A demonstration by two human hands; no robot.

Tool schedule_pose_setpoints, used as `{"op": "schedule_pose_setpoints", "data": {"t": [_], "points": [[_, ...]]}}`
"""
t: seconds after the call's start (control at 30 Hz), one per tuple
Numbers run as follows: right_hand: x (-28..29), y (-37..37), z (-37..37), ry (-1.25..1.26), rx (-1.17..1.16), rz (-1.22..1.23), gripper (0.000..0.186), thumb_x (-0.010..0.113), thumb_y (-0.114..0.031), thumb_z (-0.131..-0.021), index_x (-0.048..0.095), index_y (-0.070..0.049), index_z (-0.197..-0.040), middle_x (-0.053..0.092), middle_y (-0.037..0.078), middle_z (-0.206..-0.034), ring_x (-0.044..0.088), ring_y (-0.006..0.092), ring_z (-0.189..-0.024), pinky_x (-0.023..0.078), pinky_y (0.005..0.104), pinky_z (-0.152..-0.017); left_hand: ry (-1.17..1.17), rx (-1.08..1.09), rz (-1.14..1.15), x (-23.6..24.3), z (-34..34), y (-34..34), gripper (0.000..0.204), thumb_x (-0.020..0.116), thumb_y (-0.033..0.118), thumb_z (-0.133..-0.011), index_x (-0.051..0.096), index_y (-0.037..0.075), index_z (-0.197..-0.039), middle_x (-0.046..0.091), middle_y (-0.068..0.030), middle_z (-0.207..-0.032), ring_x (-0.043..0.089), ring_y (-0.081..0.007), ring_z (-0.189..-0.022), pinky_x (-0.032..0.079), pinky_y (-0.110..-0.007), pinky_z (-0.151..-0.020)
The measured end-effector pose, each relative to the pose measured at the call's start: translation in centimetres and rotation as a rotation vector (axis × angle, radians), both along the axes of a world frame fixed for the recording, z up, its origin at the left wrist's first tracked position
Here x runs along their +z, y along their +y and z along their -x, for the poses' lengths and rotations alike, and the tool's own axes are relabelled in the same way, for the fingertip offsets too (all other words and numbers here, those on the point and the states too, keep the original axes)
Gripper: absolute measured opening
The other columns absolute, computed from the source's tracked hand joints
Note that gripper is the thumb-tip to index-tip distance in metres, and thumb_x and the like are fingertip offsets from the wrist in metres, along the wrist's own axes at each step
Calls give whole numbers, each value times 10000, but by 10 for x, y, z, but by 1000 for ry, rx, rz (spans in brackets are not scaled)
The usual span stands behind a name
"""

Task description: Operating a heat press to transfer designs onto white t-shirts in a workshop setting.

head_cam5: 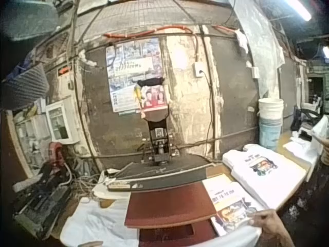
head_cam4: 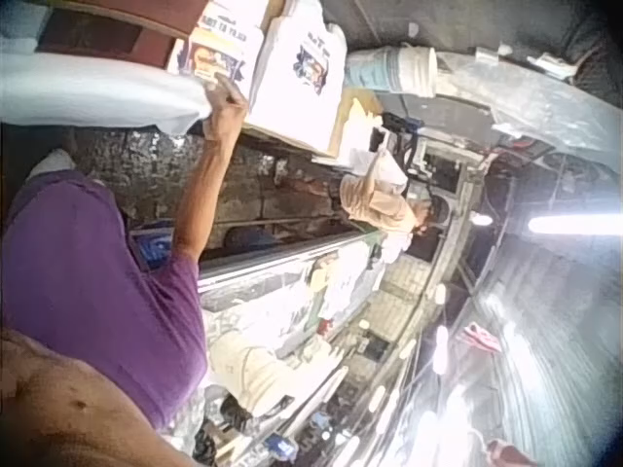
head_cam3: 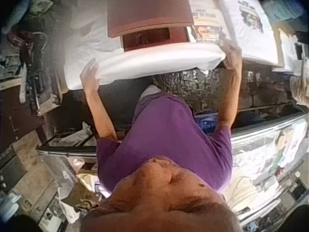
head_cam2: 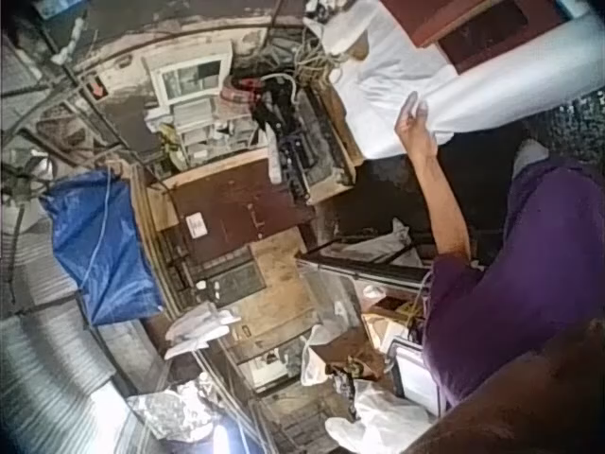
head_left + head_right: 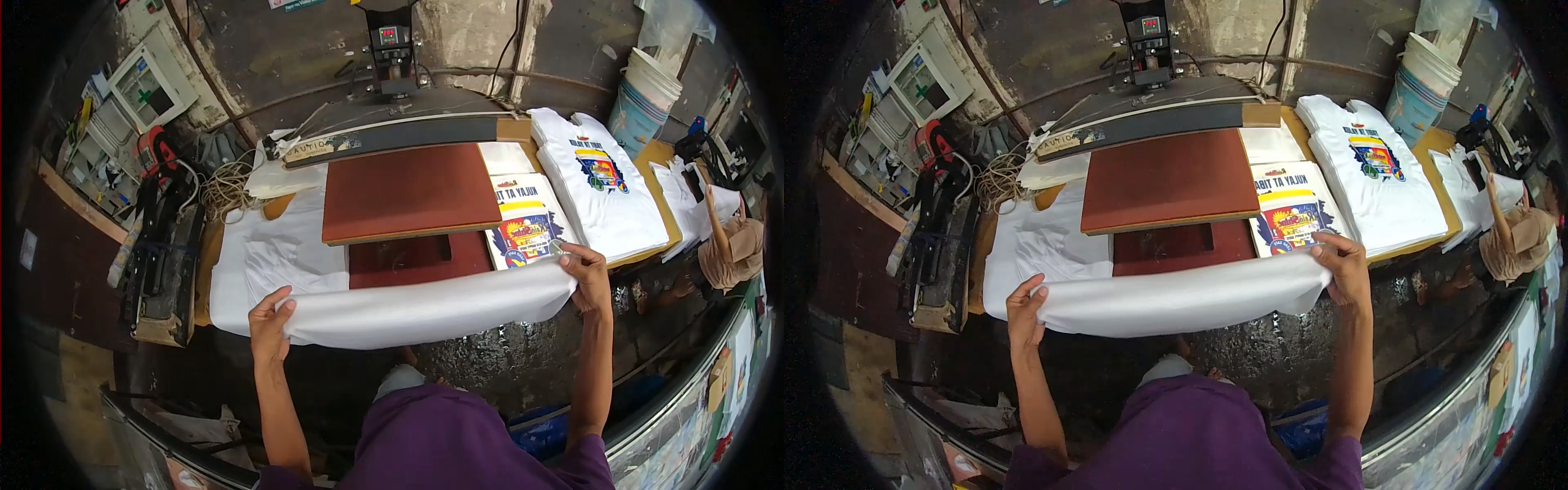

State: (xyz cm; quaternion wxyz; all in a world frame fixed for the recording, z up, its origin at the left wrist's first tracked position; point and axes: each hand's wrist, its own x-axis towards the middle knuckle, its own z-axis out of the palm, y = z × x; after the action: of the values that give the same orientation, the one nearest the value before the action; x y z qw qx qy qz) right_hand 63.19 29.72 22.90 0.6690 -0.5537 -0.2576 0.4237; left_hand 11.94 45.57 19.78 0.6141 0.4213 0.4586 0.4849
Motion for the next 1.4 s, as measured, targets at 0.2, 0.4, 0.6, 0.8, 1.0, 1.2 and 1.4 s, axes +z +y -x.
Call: {"op": "schedule_pose_setpoints", "data": {"t": [0.2,0.4,0.6,0.8,1.0,1.2,1.4], "points": [[18,-20,12,-217,104,-28,441,751,35,-743,636,38,-1168,653,158,-1093,624,183,-952,501,277,-853,148,-56,-213,24,-7,-29,459,632,-132,-807,562,-50,-1253,559,-143,-1237,545,-176,-1117,425,-262,-979],[21,-26,3,-465,204,31,791,712,101,-642,481,-17,-1389,352,230,-1480,405,241,-1314,286,289,-1084,130,-257,-261,40,-4,-28,884,610,-174,-725,217,-17,-1501,362,-184,-1474,368,-217,-1348,276,-310,-1114],[11,-22,5,-426,212,54,833,717,110,-630,482,-79,-1406,243,295,-1524,289,249,-1399,249,303,-1092,157,-217,-294,23,-12,-19,897,600,-181,-695,225,-28,-1495,302,-189,-1513,338,-233,-1376,257,-319,-1125],[3,36,-14,-470,181,8,802,642,106,-586,498,2,-1369,515,201,-1340,537,206,-1180,443,273,-941,163,-196,-301,14,0,22,958,673,-99,-594,283,-52,-1468,351,-179,-1497,321,-242,-1399,212,-332,-1153],[-54,329,-218,-709,318,-305,445,494,-198,-965,478,39,-1341,615,106,-1152,586,138,-995,481,302,-888,932,-211,-222,63,-50,266,596,669,194,-801,494,-18,-1330,486,-162,-1395,444,-254,-1299,331,-327,-1071],[-156,435,-251,-463,169,-31,477,462,-274,-993,443,-2,-1384,590,107,-1223,557,156,-1063,474,307,-900,1015,-201,-303,-6,-76,357,578,650,222,-826,494,-12,-1330,496,-169,-1381,448,-274,-1289,335,-332,-1067],[-174,390,-228,-535,124,82,484,455,-290,-997,437,-10,-1391,579,110,-1243,548,160,-1083,466,304,-913,1100,-183,-413,-73,-32,345,562,630,251,-851,493,-6,-1331,505,-176,-1367,452,-295,-1280,338,-337,-1063]]}}
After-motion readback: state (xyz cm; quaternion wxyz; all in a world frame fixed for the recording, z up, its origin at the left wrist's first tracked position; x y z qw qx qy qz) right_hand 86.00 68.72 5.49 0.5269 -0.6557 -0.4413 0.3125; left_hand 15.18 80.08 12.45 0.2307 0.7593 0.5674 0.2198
